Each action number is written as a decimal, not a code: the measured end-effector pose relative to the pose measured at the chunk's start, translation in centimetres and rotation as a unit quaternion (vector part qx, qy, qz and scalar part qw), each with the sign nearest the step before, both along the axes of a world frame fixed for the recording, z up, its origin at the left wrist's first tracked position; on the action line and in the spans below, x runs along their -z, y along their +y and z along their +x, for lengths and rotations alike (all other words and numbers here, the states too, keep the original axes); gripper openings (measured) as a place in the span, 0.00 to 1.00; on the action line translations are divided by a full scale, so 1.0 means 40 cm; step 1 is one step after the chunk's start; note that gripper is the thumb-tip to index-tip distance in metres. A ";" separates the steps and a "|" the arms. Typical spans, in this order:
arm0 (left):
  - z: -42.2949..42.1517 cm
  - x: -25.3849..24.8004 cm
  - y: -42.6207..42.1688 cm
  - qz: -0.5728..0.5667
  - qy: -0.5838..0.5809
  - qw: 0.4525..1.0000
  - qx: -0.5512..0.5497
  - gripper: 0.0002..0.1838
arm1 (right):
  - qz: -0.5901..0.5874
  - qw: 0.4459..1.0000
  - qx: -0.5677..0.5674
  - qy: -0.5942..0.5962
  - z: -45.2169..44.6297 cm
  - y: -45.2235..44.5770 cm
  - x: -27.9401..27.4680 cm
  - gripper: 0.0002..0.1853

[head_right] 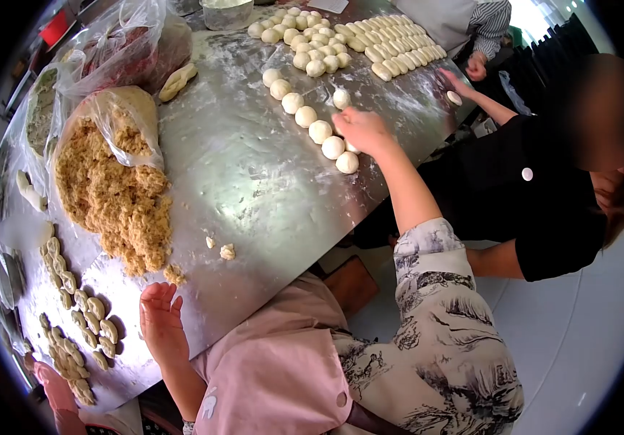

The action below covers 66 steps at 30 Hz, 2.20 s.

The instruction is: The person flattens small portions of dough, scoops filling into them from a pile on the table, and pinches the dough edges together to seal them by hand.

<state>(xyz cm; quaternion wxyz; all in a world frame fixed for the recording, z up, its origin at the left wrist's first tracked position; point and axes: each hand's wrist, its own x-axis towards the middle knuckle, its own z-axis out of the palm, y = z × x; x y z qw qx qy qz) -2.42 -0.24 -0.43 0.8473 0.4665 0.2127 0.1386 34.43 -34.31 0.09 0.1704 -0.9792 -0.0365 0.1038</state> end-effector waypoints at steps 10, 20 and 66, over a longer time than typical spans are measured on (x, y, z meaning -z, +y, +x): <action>-0.051 -0.011 0.015 -0.014 0.068 0.994 -0.081 0.15 | 0.086 0.986 -0.118 -0.081 0.040 -0.078 0.085 0.26; -0.226 0.106 0.293 0.562 0.441 0.580 -0.392 0.32 | 0.034 0.950 -0.211 -0.226 -0.286 0.287 -0.047 0.18; -0.007 -0.043 0.050 -0.262 -0.007 0.963 -0.068 0.18 | 0.385 0.875 -0.293 0.012 -0.496 0.600 -0.025 0.09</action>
